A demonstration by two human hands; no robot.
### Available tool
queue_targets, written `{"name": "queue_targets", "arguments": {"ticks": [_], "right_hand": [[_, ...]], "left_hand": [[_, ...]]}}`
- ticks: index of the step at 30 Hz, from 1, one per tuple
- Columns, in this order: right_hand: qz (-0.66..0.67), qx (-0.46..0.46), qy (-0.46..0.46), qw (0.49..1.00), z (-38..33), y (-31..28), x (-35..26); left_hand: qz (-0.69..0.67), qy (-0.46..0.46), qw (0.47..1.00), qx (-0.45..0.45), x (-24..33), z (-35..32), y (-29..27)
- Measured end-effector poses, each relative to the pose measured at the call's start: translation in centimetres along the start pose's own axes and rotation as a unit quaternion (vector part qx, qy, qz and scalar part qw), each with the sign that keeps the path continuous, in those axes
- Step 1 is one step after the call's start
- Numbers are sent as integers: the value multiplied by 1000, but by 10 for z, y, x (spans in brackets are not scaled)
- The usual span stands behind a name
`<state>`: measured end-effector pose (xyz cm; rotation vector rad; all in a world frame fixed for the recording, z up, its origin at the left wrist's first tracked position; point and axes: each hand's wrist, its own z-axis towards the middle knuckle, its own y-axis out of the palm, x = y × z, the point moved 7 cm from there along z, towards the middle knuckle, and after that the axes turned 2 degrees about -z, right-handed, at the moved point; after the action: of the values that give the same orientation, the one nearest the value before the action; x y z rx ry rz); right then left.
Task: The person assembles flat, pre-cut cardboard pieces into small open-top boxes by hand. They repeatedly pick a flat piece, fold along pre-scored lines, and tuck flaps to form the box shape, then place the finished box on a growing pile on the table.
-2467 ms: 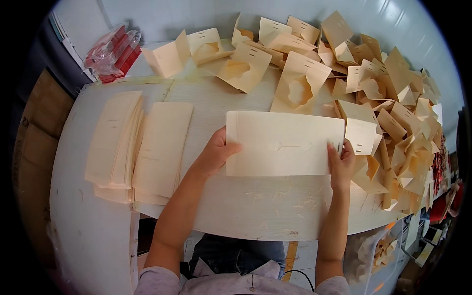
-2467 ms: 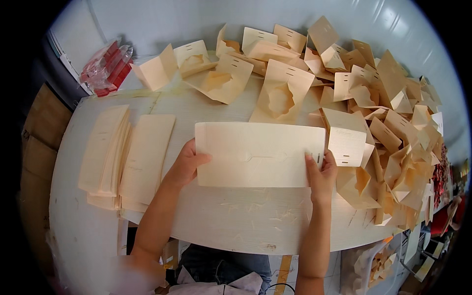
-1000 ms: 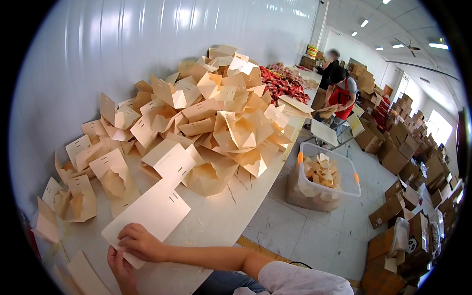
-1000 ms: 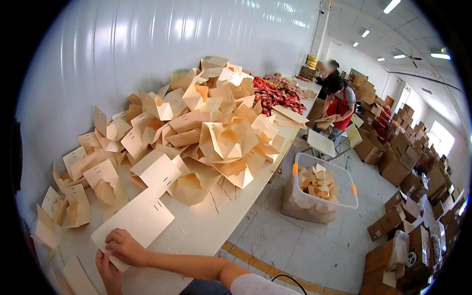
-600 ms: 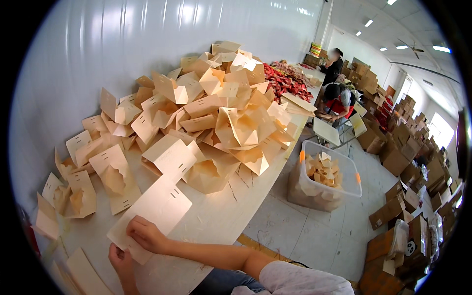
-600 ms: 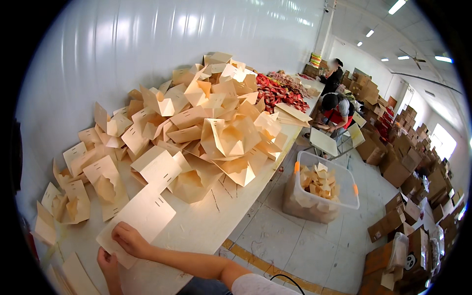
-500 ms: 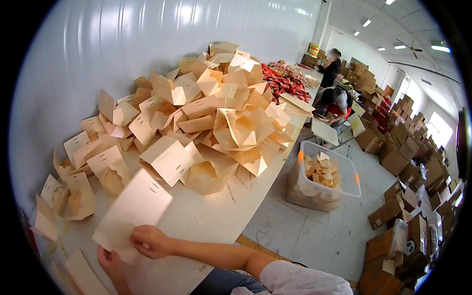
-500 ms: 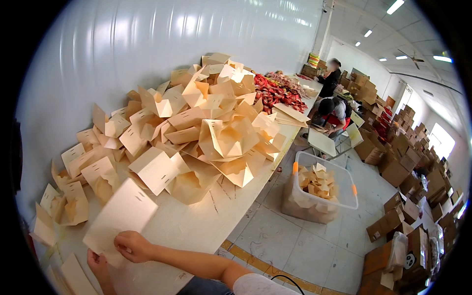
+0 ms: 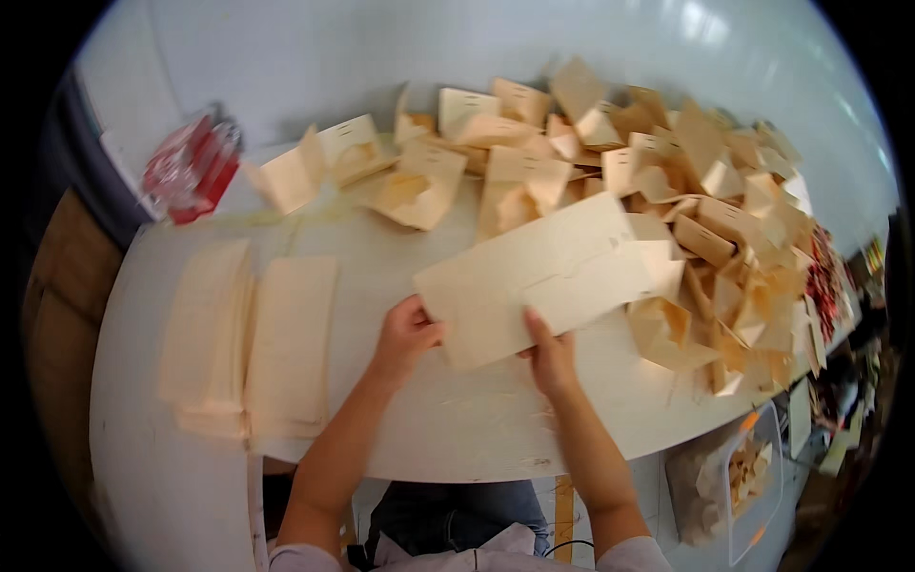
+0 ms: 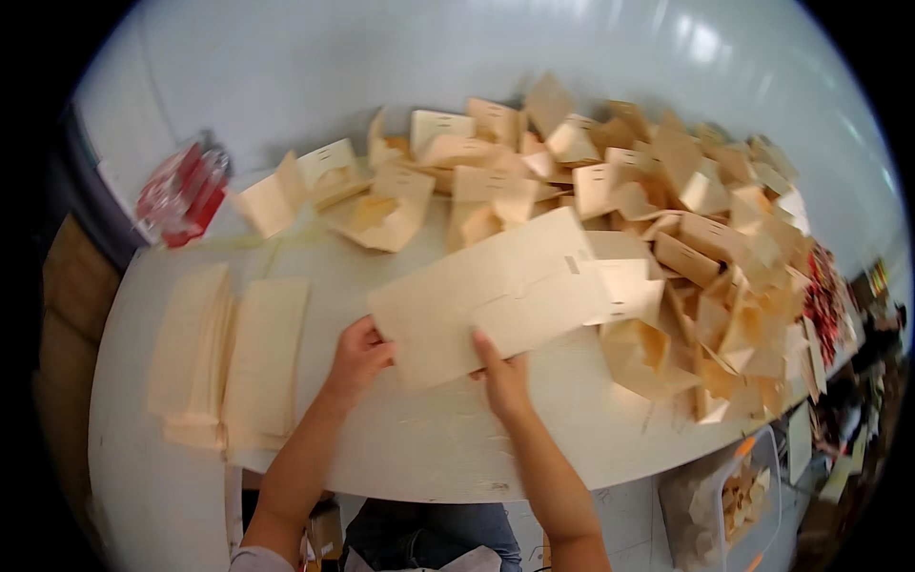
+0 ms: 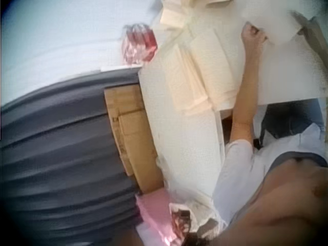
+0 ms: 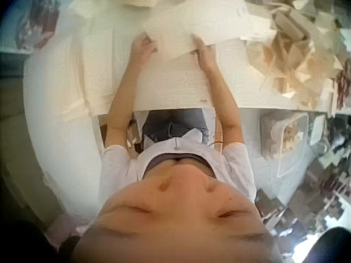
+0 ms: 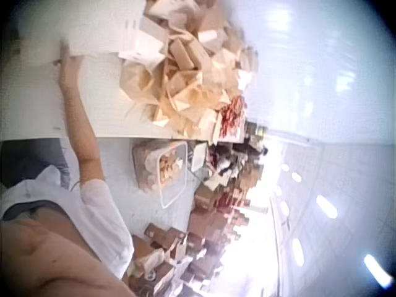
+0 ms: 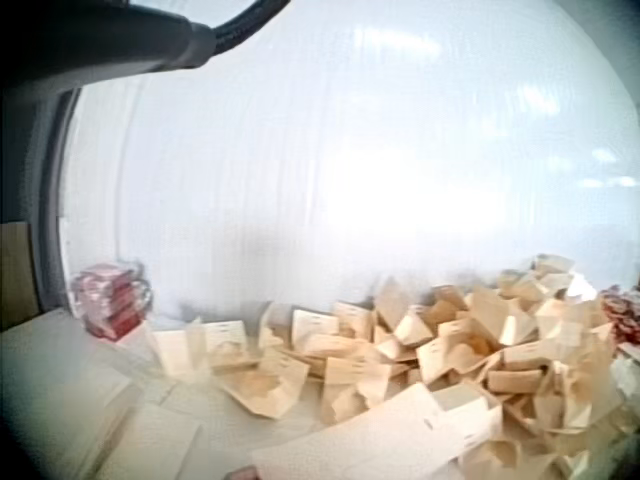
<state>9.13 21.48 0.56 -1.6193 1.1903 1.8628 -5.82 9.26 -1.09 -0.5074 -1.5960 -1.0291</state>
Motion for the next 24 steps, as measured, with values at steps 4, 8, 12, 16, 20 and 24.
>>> {"name": "queue_targets", "arguments": {"ticks": [4,8,12,16,20,24], "right_hand": [[-17,-37,-47,998,-19,9,-9],[-14,5,-31,999,-36,4,-17],[-6,13,-35,999,-29,-2,-22],[2,1,-26,1000,-27,-6,-17],[-8,-9,-33,999,-28,-5,-14],[-20,-4,-39,999,-30,-4,-13]], "left_hand": [[40,-3,999,3,19,-18,7],[56,-10,998,6,29,-32,17],[48,-7,999,-12,30,-25,24],[40,1,999,-23,29,-24,23],[24,9,1000,-7,26,-24,21],[65,13,998,7,28,-24,20]]}}
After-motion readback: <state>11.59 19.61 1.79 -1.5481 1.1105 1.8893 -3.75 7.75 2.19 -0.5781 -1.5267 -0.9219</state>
